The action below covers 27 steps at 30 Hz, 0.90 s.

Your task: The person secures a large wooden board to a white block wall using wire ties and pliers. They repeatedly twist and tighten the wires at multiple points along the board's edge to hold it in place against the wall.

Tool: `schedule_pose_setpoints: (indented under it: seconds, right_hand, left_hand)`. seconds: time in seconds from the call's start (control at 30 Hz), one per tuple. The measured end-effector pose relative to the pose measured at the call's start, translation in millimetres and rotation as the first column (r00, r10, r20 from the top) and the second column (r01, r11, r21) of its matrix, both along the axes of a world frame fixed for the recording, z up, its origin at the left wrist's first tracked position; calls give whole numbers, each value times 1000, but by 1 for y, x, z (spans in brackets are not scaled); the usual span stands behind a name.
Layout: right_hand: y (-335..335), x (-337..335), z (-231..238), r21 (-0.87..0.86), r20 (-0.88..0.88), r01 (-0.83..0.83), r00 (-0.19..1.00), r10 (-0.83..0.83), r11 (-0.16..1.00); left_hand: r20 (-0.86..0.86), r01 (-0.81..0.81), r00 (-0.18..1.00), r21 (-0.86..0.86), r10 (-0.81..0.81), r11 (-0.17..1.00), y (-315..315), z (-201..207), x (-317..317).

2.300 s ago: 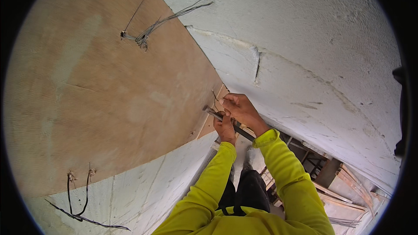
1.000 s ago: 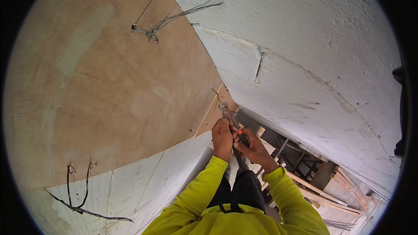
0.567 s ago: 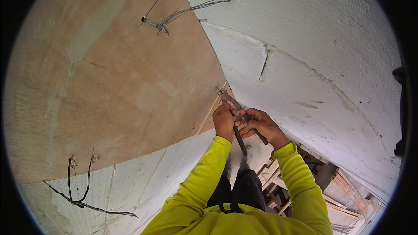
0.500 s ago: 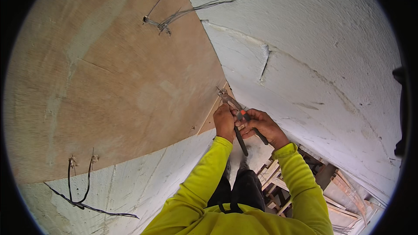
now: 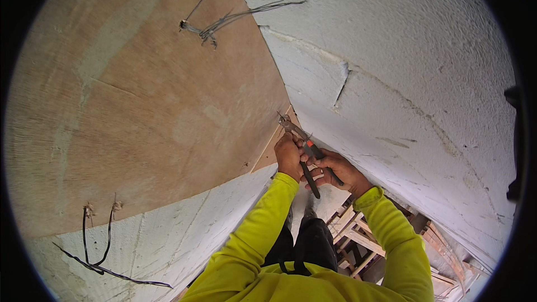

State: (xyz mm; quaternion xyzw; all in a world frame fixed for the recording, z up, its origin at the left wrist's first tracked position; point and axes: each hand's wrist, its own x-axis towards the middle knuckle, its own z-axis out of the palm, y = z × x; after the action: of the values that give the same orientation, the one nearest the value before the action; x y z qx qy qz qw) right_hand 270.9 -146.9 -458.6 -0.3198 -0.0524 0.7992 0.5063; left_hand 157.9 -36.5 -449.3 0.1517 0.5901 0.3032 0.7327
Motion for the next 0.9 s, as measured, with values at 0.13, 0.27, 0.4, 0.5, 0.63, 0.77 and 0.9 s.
schedule_pose_setpoints:
  seconds: [0.13,0.27,0.4,0.5,0.63,0.77,0.9]
  right_hand:
    - [-21,-27,-11,59,-287,74,957,-54,995]
    - [-28,-34,-15,37,-183,112,978,-103,993]
    - [-25,-15,-6,91,727,-162,685,46,983]
    - [-26,2,-1,61,994,-341,-63,-87,938]
    - [-25,4,-7,74,942,-334,-287,-176,940]
    - [-28,-31,-16,134,928,-209,-317,-196,969]
    - [-30,-56,-18,197,937,-66,-281,-208,978]
  left_hand:
    - [-75,156,986,98,-149,983,1,-11,-9]
    - [-613,725,663,382,-431,573,23,-14,-56]
    - [-607,827,560,449,-564,338,45,-25,-93]
    - [-654,833,534,517,-536,198,55,-32,-98]
    - [-529,710,702,474,-476,520,37,-22,-81]
    - [-144,279,959,348,-243,895,-3,-15,-28]
    - [-147,84,988,205,-54,975,-11,-32,22]
